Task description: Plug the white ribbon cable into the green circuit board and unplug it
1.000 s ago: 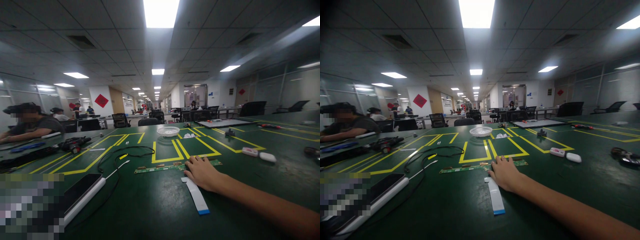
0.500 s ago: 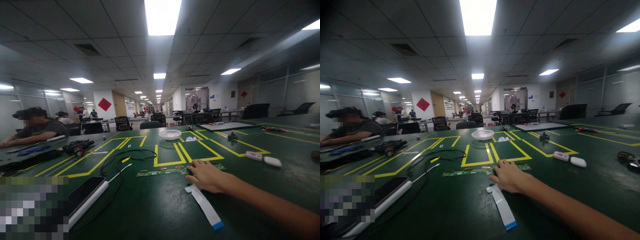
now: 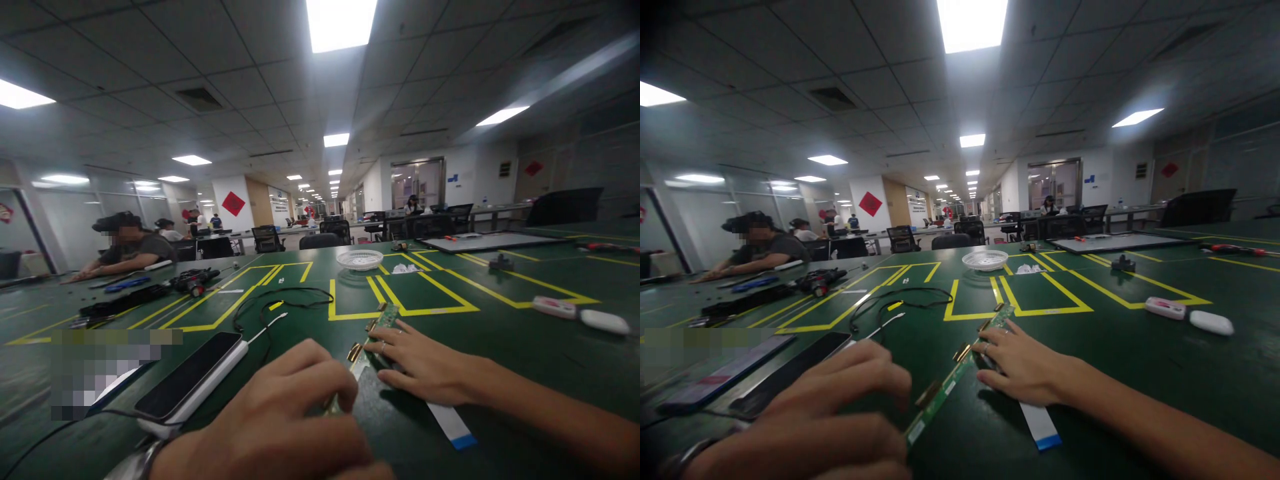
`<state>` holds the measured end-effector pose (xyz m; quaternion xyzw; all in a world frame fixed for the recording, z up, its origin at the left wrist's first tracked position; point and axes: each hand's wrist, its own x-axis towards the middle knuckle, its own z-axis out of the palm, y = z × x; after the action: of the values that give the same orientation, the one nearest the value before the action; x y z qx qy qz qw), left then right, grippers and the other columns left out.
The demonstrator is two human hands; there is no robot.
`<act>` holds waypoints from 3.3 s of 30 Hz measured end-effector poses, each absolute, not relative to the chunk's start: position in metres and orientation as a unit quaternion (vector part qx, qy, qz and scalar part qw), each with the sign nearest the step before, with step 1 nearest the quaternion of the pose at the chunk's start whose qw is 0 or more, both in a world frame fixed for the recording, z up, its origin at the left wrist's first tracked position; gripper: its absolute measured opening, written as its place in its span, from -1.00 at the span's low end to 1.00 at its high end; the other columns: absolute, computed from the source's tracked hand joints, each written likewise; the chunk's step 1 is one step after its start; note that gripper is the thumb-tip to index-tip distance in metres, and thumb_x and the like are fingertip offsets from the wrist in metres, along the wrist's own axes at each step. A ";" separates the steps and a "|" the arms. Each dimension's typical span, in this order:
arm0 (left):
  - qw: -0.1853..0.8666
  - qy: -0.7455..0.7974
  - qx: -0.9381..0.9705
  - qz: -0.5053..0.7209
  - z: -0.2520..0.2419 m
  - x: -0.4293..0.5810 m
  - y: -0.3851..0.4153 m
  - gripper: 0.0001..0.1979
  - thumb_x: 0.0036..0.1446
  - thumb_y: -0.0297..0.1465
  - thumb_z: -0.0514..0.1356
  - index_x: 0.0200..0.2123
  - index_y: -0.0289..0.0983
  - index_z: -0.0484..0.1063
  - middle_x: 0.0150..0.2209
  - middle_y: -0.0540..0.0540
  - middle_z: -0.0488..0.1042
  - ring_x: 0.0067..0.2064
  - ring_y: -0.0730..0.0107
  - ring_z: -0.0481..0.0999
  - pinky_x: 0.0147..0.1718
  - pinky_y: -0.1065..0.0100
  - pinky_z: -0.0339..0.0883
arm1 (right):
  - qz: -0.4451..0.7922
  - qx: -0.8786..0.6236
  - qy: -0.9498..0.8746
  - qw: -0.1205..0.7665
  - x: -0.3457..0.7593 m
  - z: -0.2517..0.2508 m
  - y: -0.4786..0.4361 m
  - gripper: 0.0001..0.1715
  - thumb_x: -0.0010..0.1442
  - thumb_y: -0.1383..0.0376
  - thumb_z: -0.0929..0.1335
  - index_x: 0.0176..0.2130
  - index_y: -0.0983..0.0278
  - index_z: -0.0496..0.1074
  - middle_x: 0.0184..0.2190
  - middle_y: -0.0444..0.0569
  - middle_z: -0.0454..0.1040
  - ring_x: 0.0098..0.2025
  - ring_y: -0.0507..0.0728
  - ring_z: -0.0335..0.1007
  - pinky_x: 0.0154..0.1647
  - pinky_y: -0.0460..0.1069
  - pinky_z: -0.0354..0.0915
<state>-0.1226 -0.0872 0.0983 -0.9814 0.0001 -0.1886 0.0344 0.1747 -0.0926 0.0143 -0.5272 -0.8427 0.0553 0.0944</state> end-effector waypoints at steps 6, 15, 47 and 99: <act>-0.001 -0.075 -0.989 -0.124 0.045 -0.093 -0.052 -0.72 0.31 -0.37 0.11 0.08 -0.17 0.31 0.04 -0.10 0.44 0.03 0.22 0.36 0.01 0.20 0.29 | 0.109 -0.454 -0.875 0.131 0.155 0.024 -0.103 -0.55 0.35 0.15 0.26 0.19 0.13 0.33 0.25 -0.01 0.31 0.30 0.20 0.12 0.39 0.26 -0.17; -0.068 -0.129 -0.984 -0.101 0.002 -0.085 -0.032 -0.51 0.30 -0.21 0.14 0.26 -0.09 0.19 0.32 -0.11 0.16 0.30 0.06 0.16 0.20 -0.01 0.14 | -0.092 -0.730 -0.677 -0.014 0.198 0.023 -0.085 -0.47 0.25 -0.01 0.26 -0.14 0.38 0.51 -0.21 0.25 0.53 -0.20 0.40 0.49 -0.22 0.24 0.36; -0.110 -0.095 -0.975 -0.168 -0.011 -0.087 -0.025 -0.64 0.37 -0.19 0.03 0.16 -0.14 0.29 0.27 -0.19 0.25 0.29 0.06 0.21 0.13 0.01 0.09 | 0.025 -0.613 -0.765 0.198 0.161 0.004 -0.074 -0.72 0.19 0.30 0.37 -0.08 0.27 0.51 -0.24 -0.02 0.56 -0.21 0.14 0.46 -0.14 0.03 0.35; 0.109 -0.134 -0.949 -0.265 -0.006 -0.107 0.016 -0.78 0.38 -0.31 0.06 0.01 -0.21 0.38 0.01 -0.11 0.43 0.05 0.22 0.34 0.02 0.22 0.14 | -0.143 -0.730 -0.667 -0.046 0.204 0.016 -0.077 -0.44 0.38 0.03 0.11 -0.06 0.31 0.49 -0.06 0.20 0.47 -0.02 0.31 0.42 -0.10 0.12 0.29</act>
<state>-0.1073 0.0164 -0.0058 -0.9485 -0.1341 -0.2652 0.1095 0.2043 -0.0768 0.0162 -0.7303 -0.6665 -0.1425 -0.0460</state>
